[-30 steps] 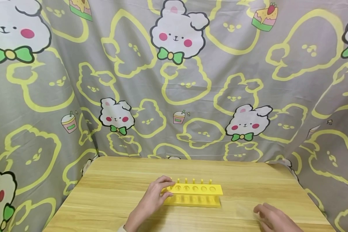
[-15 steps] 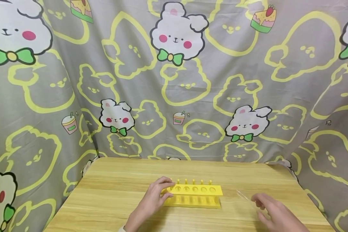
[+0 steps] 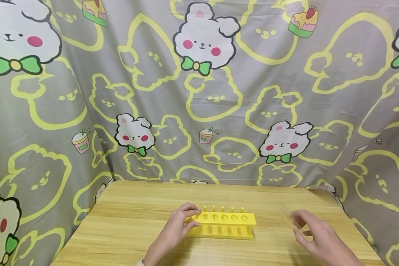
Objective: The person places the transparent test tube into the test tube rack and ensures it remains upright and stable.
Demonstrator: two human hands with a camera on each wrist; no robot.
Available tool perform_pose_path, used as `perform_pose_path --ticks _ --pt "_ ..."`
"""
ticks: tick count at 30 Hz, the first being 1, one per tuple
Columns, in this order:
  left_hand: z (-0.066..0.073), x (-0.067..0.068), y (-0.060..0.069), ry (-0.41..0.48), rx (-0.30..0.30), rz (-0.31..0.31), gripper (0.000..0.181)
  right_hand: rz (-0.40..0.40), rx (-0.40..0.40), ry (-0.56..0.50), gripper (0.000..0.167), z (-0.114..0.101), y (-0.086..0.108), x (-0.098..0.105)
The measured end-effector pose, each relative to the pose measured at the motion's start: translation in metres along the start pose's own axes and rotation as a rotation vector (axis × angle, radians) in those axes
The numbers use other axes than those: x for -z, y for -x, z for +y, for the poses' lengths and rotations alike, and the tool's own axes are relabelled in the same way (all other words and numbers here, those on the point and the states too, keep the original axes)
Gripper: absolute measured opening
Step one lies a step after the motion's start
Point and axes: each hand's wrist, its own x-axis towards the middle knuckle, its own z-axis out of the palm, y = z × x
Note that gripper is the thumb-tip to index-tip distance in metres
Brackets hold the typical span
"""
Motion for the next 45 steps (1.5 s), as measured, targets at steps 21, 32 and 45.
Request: perform_pose_path --ticks 21,32,45 --pt "-0.002 -0.002 0.0 -0.01 -0.02 0.014 0.037 0.046 -0.077 -0.18 0.05 -0.021 -0.034 0.0" --pt "-0.001 -0.001 0.0 0.003 -0.014 0.013 0.037 0.123 -0.06 -0.229 0.047 -0.029 -0.051 0.0" --pt "-0.001 -0.001 0.001 0.005 -0.011 0.01 0.037 0.176 -0.074 -0.303 0.045 -0.037 -0.065 -0.006"
